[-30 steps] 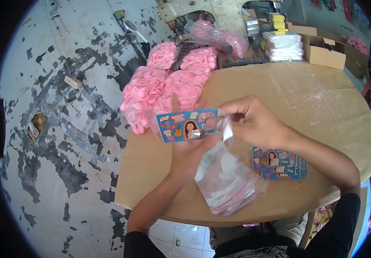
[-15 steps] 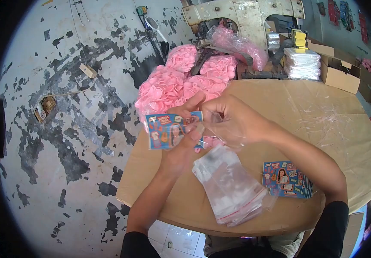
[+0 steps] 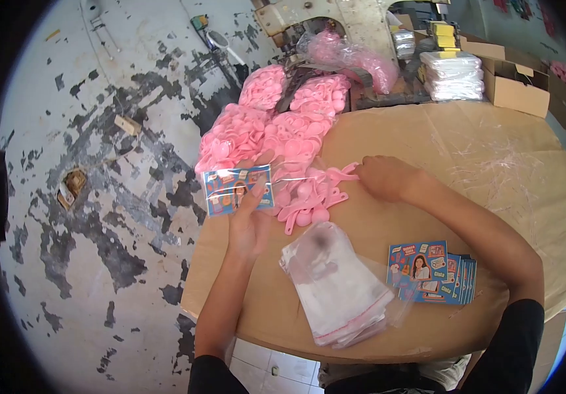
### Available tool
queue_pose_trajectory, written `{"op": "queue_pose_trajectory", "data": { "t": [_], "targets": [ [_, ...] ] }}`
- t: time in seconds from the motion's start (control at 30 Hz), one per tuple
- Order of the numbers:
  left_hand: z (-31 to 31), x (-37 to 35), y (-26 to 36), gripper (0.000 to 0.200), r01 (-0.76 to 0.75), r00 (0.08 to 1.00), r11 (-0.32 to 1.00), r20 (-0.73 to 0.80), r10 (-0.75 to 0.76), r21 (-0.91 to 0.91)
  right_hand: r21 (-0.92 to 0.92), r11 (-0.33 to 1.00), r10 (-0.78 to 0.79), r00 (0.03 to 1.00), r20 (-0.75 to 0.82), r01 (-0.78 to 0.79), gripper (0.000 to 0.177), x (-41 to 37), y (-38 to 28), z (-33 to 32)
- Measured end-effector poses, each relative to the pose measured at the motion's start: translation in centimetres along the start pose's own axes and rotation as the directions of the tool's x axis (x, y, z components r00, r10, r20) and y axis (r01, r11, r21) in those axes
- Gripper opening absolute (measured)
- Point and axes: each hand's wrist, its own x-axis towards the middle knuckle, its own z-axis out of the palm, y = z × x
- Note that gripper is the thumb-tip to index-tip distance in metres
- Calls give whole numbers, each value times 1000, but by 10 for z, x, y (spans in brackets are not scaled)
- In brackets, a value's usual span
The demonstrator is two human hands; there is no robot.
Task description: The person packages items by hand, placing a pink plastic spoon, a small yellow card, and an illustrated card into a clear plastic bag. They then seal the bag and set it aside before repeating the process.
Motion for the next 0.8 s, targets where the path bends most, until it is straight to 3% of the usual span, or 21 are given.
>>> {"op": "queue_pose_trajectory", "data": {
  "t": [0.07,0.17,0.27,0.37,0.53,0.67,0.77,0.8],
  "targets": [
    [-3,1,0,40,13,999,1000,-33,-12,9,96,994,52,998,44,-56,25,-5,-9,-39],
    [-7,5,3,41,36,990,998,-132,-42,-50,269,963,-14,999,-49,27,20,-7,-7,-76],
    [-9,8,7,41,11,979,988,-198,-41,-153,608,788,-64,995,-73,96,20,-9,-16,-100],
    [-17,9,4,40,-10,980,980,-195,-30,-201,694,675,-120,965,-232,251,19,-9,-26,-97],
    [-8,8,1,40,-6,987,970,-159,-34,-242,755,618,-163,975,-150,220,20,-12,-47,-101],
    [6,3,0,39,84,993,959,-54,-102,-270,757,596,-218,961,-168,267,22,-11,-58,-96],
    [11,-3,-8,41,175,984,956,15,-177,-235,783,609,-180,983,-24,130,26,-14,-71,-96],
    [10,-5,-13,43,204,979,958,27,-203,-202,800,584,-173,984,-47,141,25,-14,-74,-92]
  ]
}}
